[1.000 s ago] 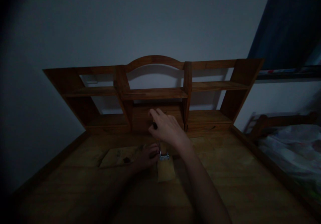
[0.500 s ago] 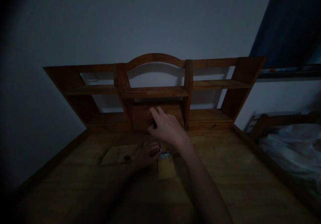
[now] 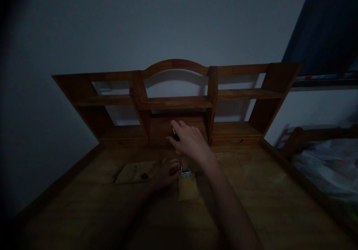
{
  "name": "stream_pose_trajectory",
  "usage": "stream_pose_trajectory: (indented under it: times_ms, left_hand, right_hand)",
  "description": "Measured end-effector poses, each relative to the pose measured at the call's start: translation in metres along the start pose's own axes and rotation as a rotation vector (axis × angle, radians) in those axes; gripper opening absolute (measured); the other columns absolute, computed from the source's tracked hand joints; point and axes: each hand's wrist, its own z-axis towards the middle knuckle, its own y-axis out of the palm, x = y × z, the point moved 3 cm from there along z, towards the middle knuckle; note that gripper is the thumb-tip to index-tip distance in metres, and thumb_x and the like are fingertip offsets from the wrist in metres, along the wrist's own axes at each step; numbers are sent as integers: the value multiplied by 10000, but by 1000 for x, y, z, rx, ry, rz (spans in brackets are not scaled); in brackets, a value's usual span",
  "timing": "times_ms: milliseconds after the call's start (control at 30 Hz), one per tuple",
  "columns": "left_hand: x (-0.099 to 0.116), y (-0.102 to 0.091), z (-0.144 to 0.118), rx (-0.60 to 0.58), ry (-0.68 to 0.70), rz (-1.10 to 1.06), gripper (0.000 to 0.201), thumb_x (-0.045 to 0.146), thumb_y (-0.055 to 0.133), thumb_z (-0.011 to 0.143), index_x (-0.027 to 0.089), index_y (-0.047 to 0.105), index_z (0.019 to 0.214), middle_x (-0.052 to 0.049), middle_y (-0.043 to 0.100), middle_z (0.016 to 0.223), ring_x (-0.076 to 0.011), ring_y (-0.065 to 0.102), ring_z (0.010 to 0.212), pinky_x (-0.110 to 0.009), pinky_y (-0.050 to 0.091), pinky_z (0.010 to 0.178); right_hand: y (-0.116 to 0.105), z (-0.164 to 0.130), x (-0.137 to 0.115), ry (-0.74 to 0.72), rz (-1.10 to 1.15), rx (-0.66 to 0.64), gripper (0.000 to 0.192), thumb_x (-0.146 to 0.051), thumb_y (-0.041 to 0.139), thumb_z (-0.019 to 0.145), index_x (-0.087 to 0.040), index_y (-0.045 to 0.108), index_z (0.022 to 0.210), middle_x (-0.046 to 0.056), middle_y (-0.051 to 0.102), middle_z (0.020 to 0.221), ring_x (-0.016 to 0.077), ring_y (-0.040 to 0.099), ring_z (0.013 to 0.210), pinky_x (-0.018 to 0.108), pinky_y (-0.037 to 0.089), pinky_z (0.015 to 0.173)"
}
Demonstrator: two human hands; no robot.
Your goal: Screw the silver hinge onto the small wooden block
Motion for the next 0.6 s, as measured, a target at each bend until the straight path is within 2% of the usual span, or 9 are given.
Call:
stream_pose_trajectory:
  times_ms: [133,333,600]
  left_hand:
    - [4,-3,1,5,-6,-2,82,148,522,861,198,585,847,-35,605,935,-169,588,892,-293,476,826]
    - [2,-2,0,10,-4,-30,70,135,526,844,197,560,843,-28,596,930,-166,585,883,-286,469,816]
    - [3,-2,0,6,-41,-8,53,155,516,849,201,542,848,-28,591,922,-177,572,883,-301,456,814]
  right_hand:
    - [-1,-1,0,-7,23,-11,279,-242,552,872,-245,502,1146,50,604,1140,230,631,974,335,436,802]
    - [2,1,1,4,14,6,282,-354,526,927,-232,498,1180,72,610,1145,243,624,987,349,439,800]
    - [-1,1,-3,-17,16,-1,330,-241,505,860,-244,490,1190,68,577,1184,231,617,951,345,443,791]
